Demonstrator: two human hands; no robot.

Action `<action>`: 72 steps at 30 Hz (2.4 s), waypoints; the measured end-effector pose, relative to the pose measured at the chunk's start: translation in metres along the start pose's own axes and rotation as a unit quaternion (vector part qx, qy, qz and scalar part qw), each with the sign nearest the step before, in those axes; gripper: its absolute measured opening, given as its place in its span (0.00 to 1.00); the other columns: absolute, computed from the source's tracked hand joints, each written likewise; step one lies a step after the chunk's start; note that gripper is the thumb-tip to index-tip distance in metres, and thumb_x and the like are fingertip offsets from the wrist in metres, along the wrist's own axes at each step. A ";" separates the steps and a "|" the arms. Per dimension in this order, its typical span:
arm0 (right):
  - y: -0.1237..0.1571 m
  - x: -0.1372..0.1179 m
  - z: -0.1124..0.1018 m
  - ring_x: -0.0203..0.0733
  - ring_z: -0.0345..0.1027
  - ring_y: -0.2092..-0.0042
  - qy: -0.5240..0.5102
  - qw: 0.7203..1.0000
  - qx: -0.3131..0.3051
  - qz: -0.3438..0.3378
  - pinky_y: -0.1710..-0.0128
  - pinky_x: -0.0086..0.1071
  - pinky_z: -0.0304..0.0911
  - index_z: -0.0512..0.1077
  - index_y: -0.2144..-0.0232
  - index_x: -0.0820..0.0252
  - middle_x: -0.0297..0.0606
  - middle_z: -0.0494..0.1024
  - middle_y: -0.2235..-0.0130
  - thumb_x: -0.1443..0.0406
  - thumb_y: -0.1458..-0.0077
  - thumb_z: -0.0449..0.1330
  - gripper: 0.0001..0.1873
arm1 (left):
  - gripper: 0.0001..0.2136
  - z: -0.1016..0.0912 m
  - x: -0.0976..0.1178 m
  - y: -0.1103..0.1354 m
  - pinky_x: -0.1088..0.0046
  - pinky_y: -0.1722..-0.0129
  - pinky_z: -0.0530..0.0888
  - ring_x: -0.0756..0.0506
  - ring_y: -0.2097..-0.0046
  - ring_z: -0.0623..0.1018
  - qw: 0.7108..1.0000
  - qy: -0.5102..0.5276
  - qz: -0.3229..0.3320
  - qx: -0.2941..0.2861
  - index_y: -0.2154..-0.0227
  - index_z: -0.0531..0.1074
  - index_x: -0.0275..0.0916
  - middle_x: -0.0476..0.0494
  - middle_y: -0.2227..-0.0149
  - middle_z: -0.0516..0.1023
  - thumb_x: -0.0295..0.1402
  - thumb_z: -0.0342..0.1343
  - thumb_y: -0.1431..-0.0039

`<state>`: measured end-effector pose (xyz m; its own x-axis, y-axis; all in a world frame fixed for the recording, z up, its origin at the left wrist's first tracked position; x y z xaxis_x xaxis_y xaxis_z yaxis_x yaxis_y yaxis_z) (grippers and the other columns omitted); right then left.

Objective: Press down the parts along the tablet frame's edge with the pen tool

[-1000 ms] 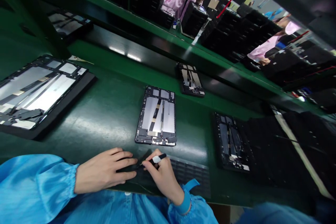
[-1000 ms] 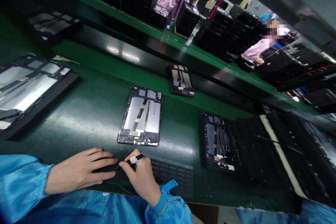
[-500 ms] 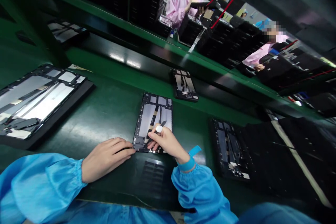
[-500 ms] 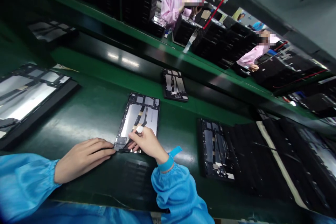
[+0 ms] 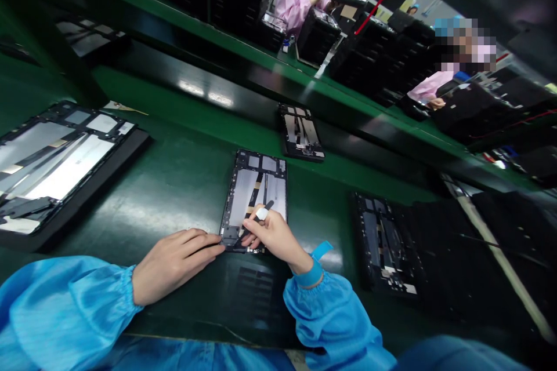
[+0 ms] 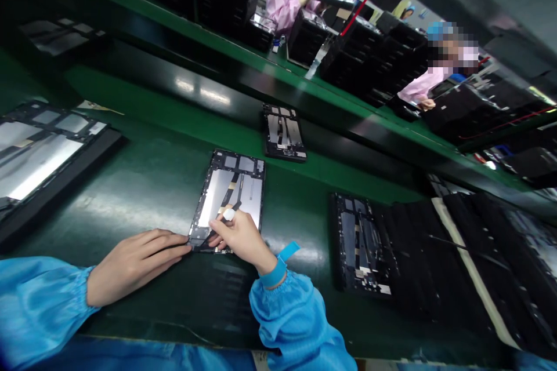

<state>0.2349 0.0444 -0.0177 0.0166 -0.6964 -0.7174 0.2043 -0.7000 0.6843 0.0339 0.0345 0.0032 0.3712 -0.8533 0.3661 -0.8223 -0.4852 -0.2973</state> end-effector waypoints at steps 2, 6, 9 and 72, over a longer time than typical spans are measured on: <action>0.000 0.000 0.000 0.36 0.73 0.73 0.002 1.000 0.003 -0.001 0.79 0.19 0.67 0.62 0.66 0.67 0.35 0.72 0.78 0.36 0.70 0.65 0.43 | 0.12 0.000 0.000 -0.001 0.72 0.53 0.66 0.48 0.53 0.70 1.000 -0.002 0.002 0.001 0.48 0.70 0.38 0.47 0.49 0.73 0.26 0.50 0.31; 0.000 0.001 0.000 0.36 0.73 0.73 0.006 1.000 0.003 -0.008 0.78 0.20 0.67 0.61 0.66 0.66 0.35 0.72 0.77 0.39 0.65 0.65 0.40 | 0.11 -0.001 0.000 -0.002 0.72 0.53 0.66 0.48 0.53 0.70 1.000 -0.006 0.003 0.007 0.49 0.70 0.38 0.47 0.49 0.73 0.26 0.49 0.30; 0.000 0.001 0.000 0.36 0.74 0.73 0.010 1.000 0.005 -0.010 0.78 0.20 0.67 0.61 0.65 0.66 0.35 0.72 0.77 0.41 0.62 0.65 0.37 | 0.11 0.000 0.001 0.000 0.72 0.52 0.66 0.48 0.52 0.70 1.000 -0.018 0.003 0.008 0.48 0.71 0.38 0.47 0.48 0.73 0.27 0.48 0.30; -0.063 -0.017 0.007 0.31 0.72 0.62 -0.095 0.956 0.164 -0.222 0.60 0.23 0.68 0.72 0.58 0.67 0.42 0.77 0.60 0.40 0.52 0.58 0.37 | 0.17 -0.005 -0.032 -0.011 0.66 0.60 0.65 0.44 0.56 0.71 0.976 -0.211 -0.058 0.020 0.45 0.69 0.38 0.45 0.52 0.75 0.38 0.41 0.27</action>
<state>0.2149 0.0996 -0.0475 -0.1848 -0.3134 -0.9315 -0.1693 -0.9235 0.3443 0.0294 0.0678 -0.0008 0.6123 -0.7906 0.0068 -0.7497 -0.5833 -0.3126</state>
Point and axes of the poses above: each hand's wrist, its own y-axis away from the middle knuckle, its own z-axis out of the palm, x = y × z, the point moved 4 cm from there along -y, towards the middle knuckle
